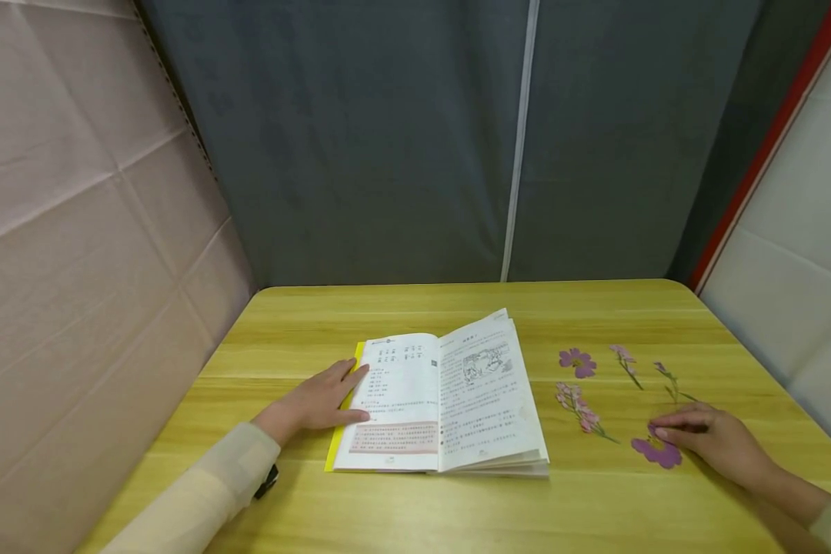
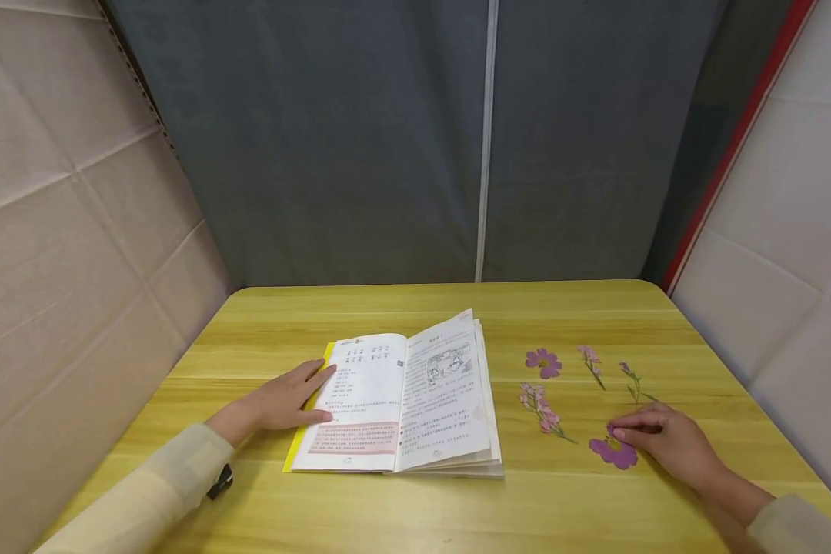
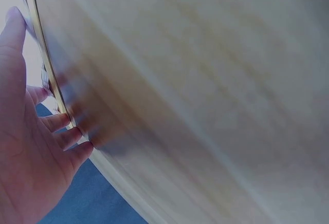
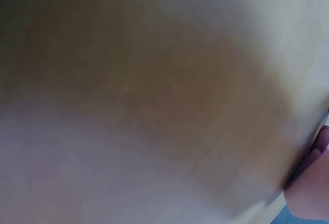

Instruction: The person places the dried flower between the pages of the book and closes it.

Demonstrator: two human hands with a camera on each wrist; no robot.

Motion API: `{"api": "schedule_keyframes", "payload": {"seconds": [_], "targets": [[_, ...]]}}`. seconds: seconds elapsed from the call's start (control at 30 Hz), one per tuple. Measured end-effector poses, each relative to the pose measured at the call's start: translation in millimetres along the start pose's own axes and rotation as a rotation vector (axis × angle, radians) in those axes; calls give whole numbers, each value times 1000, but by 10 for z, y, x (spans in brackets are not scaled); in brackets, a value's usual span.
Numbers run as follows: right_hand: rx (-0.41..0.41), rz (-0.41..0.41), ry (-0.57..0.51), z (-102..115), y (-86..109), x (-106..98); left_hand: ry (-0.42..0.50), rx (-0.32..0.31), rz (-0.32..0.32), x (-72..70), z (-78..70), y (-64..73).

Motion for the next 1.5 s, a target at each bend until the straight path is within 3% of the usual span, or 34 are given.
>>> {"api": "schedule_keyframes", "payload": {"seconds": [0.23,0.73,0.97,1.13,1.2,1.5], "targets": [[11,-36,29,4,-11,-24,-4,0,1,-8,11,6],[249,29,-135,-102,-48,-96,7,11,-19,-1,31,5],[273,56,-452,-17,-102,-51,-6,2,-8,39,45,-1],[261,48,-450,104,-202,-59,-5,1,-7,34,32,7],[271,52,-513,152,-255,-42,-4,1,-8,28,26,12],[223,114,-953,601,-523,130,-16,3,-10,30,19,-10]]}}
Point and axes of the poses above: each hand's wrist, its own y-axis away from the middle knuckle, its own x-axis out of the palm, z = x × y, the point moved 10 cm from there along -y, towards the middle knuckle, and after that the axes turned 8 degrees about -y, right-handed, at the moved point
